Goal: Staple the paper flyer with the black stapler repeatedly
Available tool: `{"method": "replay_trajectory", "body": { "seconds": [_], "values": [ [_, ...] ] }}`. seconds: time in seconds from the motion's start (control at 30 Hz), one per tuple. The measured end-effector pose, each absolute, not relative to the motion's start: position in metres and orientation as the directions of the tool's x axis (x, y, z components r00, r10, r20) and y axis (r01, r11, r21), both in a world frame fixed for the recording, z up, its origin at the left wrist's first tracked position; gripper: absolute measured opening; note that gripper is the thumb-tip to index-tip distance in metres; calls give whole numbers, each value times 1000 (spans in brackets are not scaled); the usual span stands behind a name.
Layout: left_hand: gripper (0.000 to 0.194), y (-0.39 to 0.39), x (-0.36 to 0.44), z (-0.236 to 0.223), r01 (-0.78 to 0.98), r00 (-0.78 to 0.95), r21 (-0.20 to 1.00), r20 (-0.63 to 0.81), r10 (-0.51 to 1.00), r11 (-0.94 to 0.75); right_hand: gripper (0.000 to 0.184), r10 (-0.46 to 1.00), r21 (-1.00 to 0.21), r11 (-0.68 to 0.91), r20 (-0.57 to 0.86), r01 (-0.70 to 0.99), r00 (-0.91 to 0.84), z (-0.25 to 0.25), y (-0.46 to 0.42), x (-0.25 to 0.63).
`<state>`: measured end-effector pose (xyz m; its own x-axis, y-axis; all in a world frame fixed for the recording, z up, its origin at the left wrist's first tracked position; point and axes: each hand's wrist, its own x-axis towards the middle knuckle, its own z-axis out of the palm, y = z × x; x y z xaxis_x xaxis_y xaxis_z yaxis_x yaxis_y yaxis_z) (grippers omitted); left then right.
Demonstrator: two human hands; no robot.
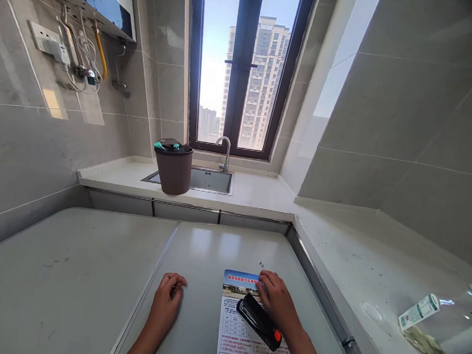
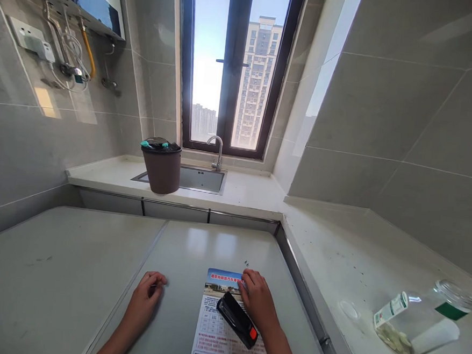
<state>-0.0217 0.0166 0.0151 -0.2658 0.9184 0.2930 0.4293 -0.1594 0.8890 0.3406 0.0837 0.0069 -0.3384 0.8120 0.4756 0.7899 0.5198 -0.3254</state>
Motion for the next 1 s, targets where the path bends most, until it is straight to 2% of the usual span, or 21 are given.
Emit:
{"method": "replay_trajectory", "body": {
  "seconds": [0.3,0.73,1.0],
  "values": [
    [18,17,-22,14,430,-261,889,292,920,-160,50,886,-337,446,297,829,-356,-18,100,344],
    [17,17,-22,13,451,-263,876,317,911,-175,49,876,-287,461,295,840,-381,-27,105,344],
    [18,18,-22,14,455,-263,874,316,912,-171,57,884,-287,452,271,845,-380,-30,109,344]
  ]
}}
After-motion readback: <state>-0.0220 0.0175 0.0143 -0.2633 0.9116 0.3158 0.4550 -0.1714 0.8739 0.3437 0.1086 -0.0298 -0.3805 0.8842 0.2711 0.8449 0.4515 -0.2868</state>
